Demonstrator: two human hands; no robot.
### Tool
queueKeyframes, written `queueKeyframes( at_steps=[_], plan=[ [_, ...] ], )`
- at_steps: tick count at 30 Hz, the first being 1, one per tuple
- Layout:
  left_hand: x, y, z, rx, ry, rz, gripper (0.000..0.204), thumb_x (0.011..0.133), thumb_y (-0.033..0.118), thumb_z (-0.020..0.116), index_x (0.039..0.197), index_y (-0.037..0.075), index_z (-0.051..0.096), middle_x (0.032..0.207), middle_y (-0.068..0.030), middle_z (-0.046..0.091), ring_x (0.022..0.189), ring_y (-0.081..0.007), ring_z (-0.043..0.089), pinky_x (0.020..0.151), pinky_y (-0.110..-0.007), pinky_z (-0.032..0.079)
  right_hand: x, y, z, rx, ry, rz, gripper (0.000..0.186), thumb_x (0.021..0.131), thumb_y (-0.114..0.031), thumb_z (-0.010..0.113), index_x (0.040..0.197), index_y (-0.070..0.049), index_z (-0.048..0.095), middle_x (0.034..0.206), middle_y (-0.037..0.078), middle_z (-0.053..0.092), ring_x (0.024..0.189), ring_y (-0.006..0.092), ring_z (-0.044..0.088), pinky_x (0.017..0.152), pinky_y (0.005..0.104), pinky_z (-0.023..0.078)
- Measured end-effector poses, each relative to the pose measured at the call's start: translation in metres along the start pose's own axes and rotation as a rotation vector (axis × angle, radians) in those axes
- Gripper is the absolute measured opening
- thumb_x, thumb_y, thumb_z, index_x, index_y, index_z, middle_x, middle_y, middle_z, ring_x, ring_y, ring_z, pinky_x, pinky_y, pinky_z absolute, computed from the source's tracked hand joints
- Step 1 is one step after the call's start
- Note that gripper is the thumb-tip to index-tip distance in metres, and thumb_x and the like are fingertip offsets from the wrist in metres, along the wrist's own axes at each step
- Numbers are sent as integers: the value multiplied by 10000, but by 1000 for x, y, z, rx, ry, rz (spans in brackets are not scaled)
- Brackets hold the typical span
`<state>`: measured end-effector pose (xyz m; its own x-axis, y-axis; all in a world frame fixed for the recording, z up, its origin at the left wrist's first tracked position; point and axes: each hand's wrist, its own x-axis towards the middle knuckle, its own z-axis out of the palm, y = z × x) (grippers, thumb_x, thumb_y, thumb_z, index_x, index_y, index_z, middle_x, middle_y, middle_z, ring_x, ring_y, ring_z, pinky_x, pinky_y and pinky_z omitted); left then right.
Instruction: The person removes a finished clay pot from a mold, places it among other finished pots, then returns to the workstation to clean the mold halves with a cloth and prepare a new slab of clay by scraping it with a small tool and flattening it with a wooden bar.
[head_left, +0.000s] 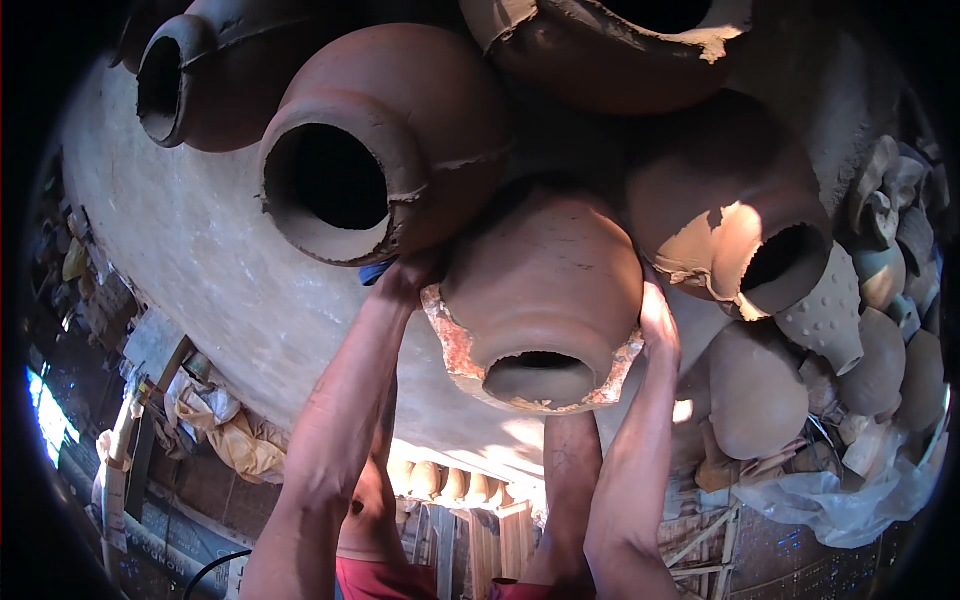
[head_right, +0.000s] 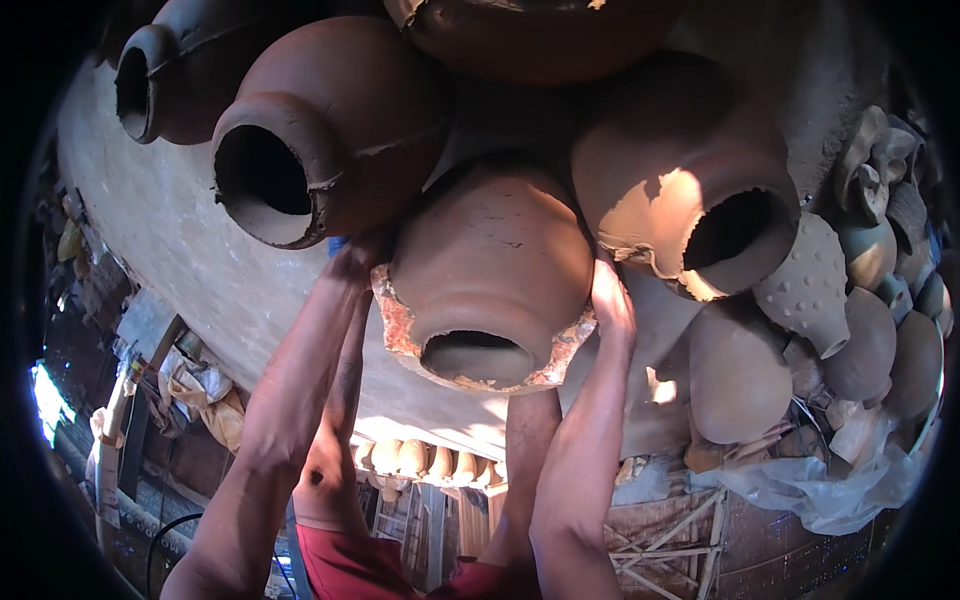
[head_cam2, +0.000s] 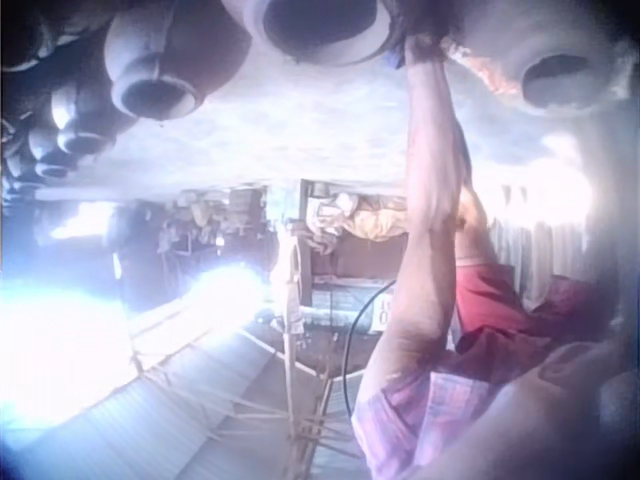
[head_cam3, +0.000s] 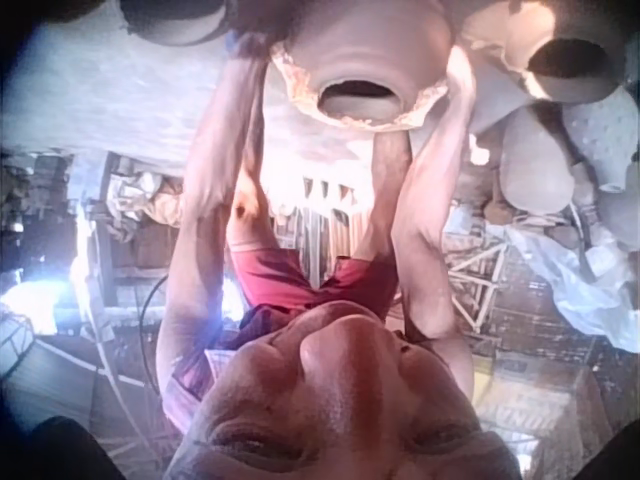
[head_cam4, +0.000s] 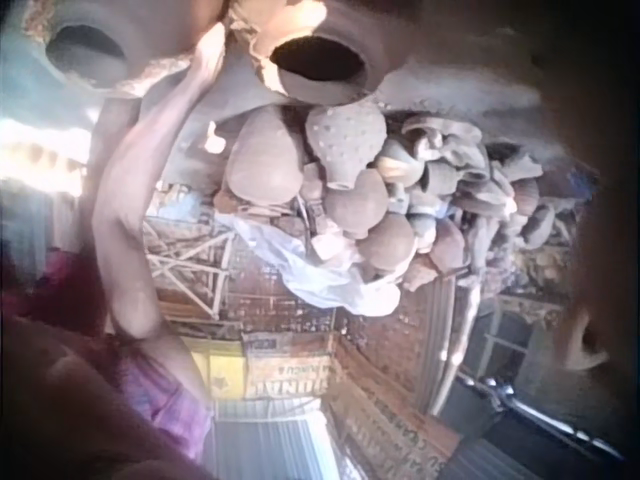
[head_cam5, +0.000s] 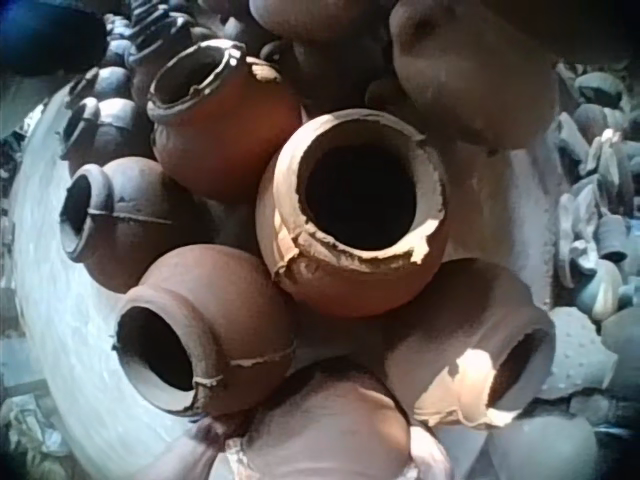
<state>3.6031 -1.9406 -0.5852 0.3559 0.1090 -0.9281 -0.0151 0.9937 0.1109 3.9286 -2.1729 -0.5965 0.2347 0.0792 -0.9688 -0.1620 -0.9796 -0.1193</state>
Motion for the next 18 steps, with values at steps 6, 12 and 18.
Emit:
queueKeyframes(
  at_steps=[6, 12, 18],
  plan=[
    [2, -2, -8, -13, 2, 36, 628, 1148, 357, 602, 1624, -25, 452, 1535, -234, 611, 1309, -278, 693, 1119, -413, 593, -11, -26, 3, -46, -9, 220, 613, 1095, -471, 541, 1550, -65, 613, 1538, 134, 638, 1389, 241, 568, 1170, 431, 439],
    [7, -4, -5, -21, -24, 87, 617, 1146, 339, 606, 1616, -33, 456, 1541, -227, 608, 1318, -280, 688, 1129, -418, 588, 9, -6, -2, -31, -23, 126, 658, 1085, -508, 534, 1597, -96, 553, 1585, 133, 594, 1415, 270, 548, 1189, 447, 423],
    [14, -12, 4, -20, -52, 114, 607, 1144, 321, 610, 1607, -41, 461, 1548, -221, 605, 1328, -282, 682, 1138, -423, 582, 31, 25, -16, 35, -30, 46, 709, 1074, -545, 527, 1645, -126, 492, 1632, 133, 551, 1441, 299, 527, 1208, 462, 407]
  ],
)
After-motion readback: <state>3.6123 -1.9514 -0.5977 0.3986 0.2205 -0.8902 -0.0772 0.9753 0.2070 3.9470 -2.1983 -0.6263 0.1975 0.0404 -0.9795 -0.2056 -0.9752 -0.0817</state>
